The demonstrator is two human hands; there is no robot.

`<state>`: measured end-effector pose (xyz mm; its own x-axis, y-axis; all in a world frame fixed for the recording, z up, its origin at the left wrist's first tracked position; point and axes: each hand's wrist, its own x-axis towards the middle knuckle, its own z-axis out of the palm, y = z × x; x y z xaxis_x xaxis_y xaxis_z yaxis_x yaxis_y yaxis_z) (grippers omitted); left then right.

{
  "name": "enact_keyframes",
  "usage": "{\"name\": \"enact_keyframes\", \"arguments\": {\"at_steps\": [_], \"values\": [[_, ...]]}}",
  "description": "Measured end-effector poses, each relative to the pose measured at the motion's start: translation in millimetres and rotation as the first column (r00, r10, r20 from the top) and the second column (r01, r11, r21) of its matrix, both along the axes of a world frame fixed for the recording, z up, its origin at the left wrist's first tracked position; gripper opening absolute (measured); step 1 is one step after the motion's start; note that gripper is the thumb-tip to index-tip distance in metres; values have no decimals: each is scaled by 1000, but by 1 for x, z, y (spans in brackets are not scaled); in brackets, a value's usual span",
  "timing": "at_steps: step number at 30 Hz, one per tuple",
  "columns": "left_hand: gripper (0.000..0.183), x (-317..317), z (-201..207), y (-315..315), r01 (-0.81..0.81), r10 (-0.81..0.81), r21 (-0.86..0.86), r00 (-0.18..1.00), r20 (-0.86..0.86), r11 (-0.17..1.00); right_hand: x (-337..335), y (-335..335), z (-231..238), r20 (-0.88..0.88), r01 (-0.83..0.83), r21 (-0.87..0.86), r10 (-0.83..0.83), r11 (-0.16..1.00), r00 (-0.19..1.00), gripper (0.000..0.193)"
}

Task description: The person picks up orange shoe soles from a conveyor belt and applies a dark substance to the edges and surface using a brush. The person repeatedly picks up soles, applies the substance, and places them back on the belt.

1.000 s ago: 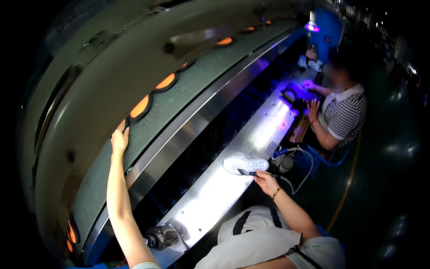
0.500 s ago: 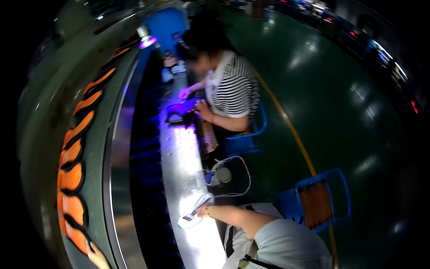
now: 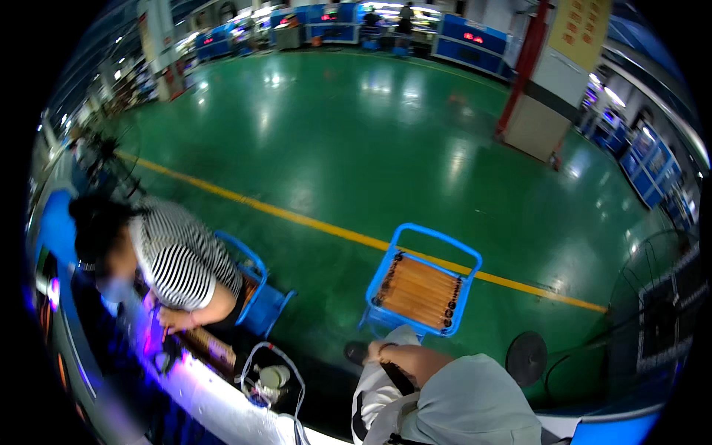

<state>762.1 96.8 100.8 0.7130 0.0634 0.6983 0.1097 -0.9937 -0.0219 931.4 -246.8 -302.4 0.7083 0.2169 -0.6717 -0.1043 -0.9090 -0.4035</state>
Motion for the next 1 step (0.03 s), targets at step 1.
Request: {"name": "enact_keyframes", "arguments": {"at_steps": [1], "values": [[35,23,-5,-6,96,-96,-20,995,-19,995,-27,-32,-34,20,71,-11,-71,997,997,34]]}}
